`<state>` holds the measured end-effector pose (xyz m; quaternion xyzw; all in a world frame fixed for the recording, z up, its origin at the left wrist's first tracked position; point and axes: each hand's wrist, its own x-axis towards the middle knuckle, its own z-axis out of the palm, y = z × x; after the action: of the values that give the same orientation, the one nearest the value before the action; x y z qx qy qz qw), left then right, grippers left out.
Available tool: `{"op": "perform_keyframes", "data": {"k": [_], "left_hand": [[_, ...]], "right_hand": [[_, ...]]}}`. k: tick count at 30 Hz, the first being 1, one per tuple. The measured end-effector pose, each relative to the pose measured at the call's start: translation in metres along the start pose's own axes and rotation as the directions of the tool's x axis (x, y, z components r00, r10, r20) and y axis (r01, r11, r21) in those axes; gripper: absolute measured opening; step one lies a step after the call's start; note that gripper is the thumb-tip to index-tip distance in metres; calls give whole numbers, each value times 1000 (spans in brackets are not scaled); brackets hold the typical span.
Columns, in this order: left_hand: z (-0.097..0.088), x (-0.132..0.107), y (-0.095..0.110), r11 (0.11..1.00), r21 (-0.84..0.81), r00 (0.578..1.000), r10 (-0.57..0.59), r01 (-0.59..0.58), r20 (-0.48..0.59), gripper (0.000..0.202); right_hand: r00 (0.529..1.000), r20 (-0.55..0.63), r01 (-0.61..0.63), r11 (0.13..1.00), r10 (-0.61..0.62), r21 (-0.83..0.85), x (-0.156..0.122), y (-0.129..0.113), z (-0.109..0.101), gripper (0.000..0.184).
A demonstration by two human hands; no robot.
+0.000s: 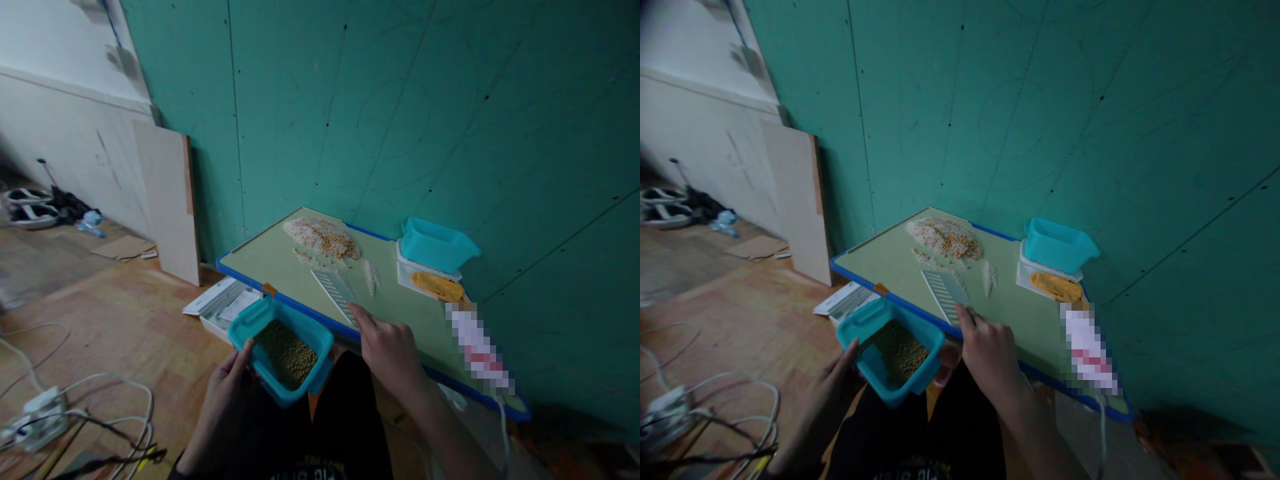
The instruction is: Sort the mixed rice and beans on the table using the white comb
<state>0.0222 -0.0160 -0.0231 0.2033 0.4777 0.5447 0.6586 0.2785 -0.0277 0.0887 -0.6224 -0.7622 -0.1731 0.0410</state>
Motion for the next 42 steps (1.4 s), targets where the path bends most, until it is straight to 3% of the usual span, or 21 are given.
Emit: {"op": "perform_keyframes", "data": {"k": [7, 13, 18, 30, 42], "left_hand": [[-3, 1, -1, 999, 38, 999, 35, -35, 9, 41], [0, -2, 5, 993, 101, 999, 54, -54, -2, 39], [-3, 2, 2, 994, 78, 997, 72, -72, 1, 42], [-6, 4, -4, 1000, 5, 999, 29, -29, 19, 39], [-11, 11, -11, 998, -5, 998, 62, -62, -9, 42]], "right_hand": [[982, 70, -172, 984, 175, -49, 6, -5, -4, 46], [955, 44, -291, 955, 294, -51, 19, -3, -4, 32], [920, 17, -391, 920, 391, 4, 35, 6, 1, 30], [921, -10, -384, 912, 389, 144, 75, 14, 15, 30], [953, 2, -296, 931, 303, 214, 91, -6, 14, 30]]}}
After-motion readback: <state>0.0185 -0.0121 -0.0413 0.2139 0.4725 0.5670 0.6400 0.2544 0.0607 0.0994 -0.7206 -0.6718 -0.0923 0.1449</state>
